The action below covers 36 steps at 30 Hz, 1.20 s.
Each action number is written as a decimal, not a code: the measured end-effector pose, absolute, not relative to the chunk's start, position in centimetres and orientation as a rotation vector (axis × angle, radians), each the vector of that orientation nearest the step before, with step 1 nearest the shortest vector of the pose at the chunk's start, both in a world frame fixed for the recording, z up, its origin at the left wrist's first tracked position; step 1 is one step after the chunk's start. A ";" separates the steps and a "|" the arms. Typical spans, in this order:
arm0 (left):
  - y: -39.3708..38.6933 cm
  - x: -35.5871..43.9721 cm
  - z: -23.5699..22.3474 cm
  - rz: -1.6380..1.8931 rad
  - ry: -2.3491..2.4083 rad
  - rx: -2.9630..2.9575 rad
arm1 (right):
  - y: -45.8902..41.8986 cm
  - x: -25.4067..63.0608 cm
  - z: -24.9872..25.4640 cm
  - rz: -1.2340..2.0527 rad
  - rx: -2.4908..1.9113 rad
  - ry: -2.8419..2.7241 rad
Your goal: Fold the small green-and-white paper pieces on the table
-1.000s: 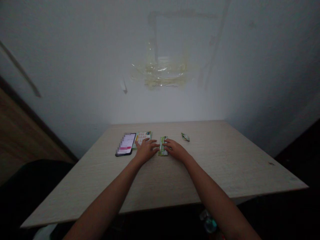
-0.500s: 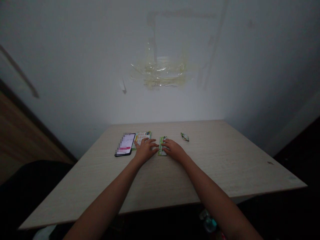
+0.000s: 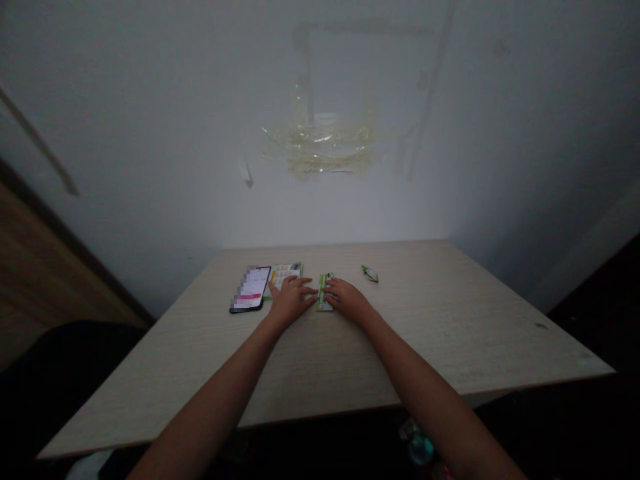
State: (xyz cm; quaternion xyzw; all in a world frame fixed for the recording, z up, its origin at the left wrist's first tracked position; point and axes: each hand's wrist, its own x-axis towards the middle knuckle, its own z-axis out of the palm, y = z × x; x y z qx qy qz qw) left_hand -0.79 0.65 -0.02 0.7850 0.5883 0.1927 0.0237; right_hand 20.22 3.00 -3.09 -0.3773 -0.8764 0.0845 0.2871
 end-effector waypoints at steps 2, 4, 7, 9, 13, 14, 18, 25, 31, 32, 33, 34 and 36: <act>0.7 -0.8 -0.1 0.601 1.821 2.428 | 3.0 20.2 -3.1 0.217 -1.012 -2.342; 0.7 -0.8 -0.1 0.608 1.817 2.431 | 3.0 20.2 -3.0 0.218 -1.010 -2.344; 0.7 -0.8 -0.2 0.613 1.816 2.429 | 2.9 20.2 -2.9 0.221 -1.010 -2.353; 0.7 -0.8 -0.2 0.612 1.817 2.420 | 2.9 20.2 -2.8 0.215 -1.012 -2.359; 0.7 -0.8 -0.2 0.634 1.800 2.409 | 2.8 20.2 -2.6 0.204 -1.005 -2.373; 0.7 -0.8 -0.2 0.640 1.796 2.405 | 2.8 20.2 -2.6 0.203 -1.004 -2.377; 0.7 -0.8 -0.2 0.652 1.787 2.396 | 2.8 20.2 -2.7 0.205 -0.996 -2.377; 0.6 -0.8 -0.1 0.663 1.794 2.429 | 3.1 20.3 -3.1 0.197 -0.976 -2.363; 0.5 -0.8 0.0 0.652 1.792 2.436 | 3.0 20.2 -3.0 0.199 -0.981 -2.355; 0.5 -0.8 0.0 0.648 1.792 2.435 | 3.0 20.2 -3.0 0.198 -0.985 -2.355; 0.5 -0.8 0.0 0.643 1.793 2.433 | 3.0 20.2 -3.0 0.195 -0.990 -2.357; 0.5 -0.8 0.1 0.639 1.794 2.431 | 3.0 20.2 -3.0 0.193 -0.996 -2.359; 0.5 -0.8 0.2 0.637 1.795 2.431 | 2.9 20.2 -3.0 0.186 -1.009 -2.365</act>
